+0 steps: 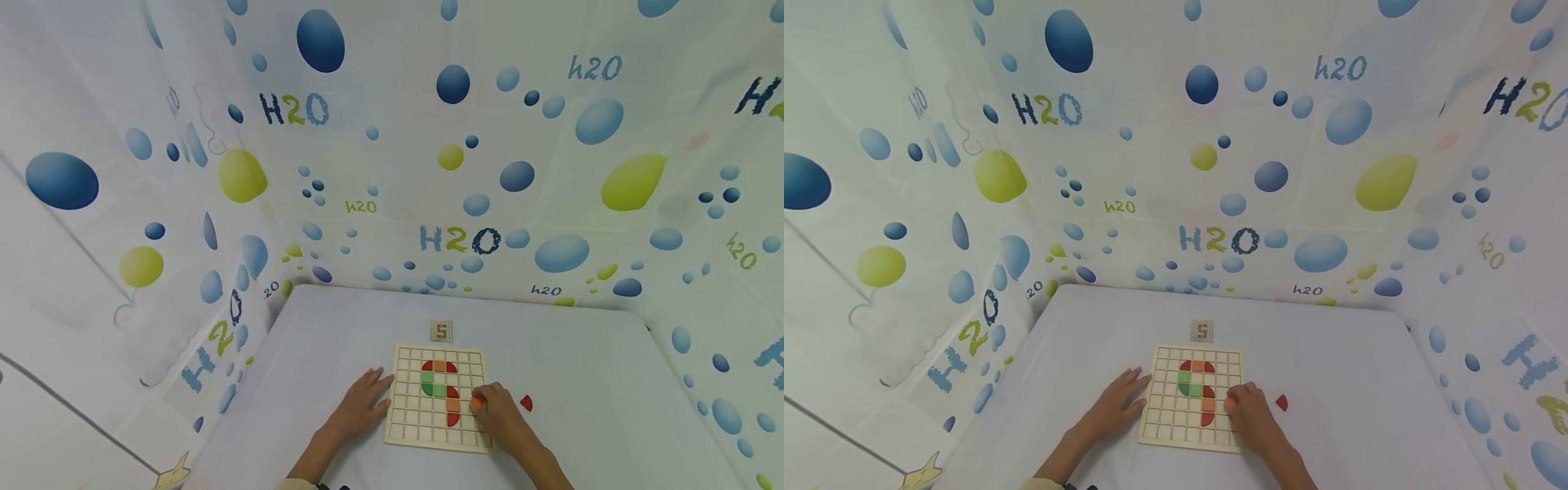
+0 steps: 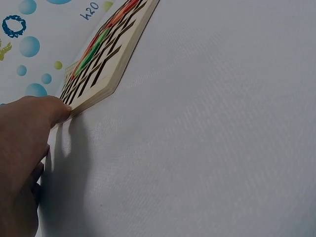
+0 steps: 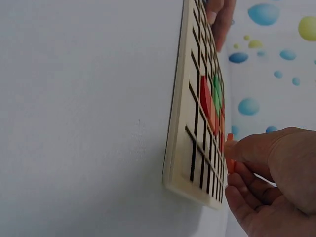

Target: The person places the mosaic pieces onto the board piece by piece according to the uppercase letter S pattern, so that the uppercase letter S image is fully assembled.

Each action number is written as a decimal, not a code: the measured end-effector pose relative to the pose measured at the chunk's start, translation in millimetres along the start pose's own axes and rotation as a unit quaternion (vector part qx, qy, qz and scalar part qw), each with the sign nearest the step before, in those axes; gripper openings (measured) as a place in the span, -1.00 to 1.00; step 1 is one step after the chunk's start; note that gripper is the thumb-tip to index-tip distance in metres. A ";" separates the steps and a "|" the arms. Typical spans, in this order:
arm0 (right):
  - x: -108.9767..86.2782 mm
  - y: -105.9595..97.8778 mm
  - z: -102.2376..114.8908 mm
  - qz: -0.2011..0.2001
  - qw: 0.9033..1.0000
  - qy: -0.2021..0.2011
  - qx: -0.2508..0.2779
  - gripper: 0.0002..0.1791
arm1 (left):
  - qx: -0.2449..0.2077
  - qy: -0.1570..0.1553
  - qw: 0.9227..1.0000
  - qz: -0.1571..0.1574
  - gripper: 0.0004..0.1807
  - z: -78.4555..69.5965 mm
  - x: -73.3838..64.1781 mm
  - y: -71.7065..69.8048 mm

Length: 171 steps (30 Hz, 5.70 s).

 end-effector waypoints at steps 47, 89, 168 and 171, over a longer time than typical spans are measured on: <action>-8.4 44.2 29.6 -0.011 0.967 -0.235 -0.099 -0.86 | 0.015 -0.005 1.000 0.002 -0.41 0.6 2.1 3.7; 0.8 -41.7 -57.7 -0.095 0.993 -0.004 -0.063 -0.70 | -0.001 -0.001 1.000 -0.006 -0.41 -0.8 0.4 -0.6; 10.7 45.9 47.3 0.046 0.987 -0.145 0.052 -0.81 | -0.015 -0.003 1.000 0.004 -0.40 -0.9 -0.6 -0.2; 11.1 54.9 51.6 0.057 0.987 -0.144 0.041 -0.80 | -0.014 0.001 1.000 0.005 -0.41 0.9 -0.1 2.1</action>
Point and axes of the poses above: each hand's wrist, its own x-axis towards the middle knuckle, its own y-axis out of the palm, z = x × y, the point moved 2 cm from there along x, towards the middle knuckle, and after that the axes turned 10 degrees about x, right-handed, at the moved point
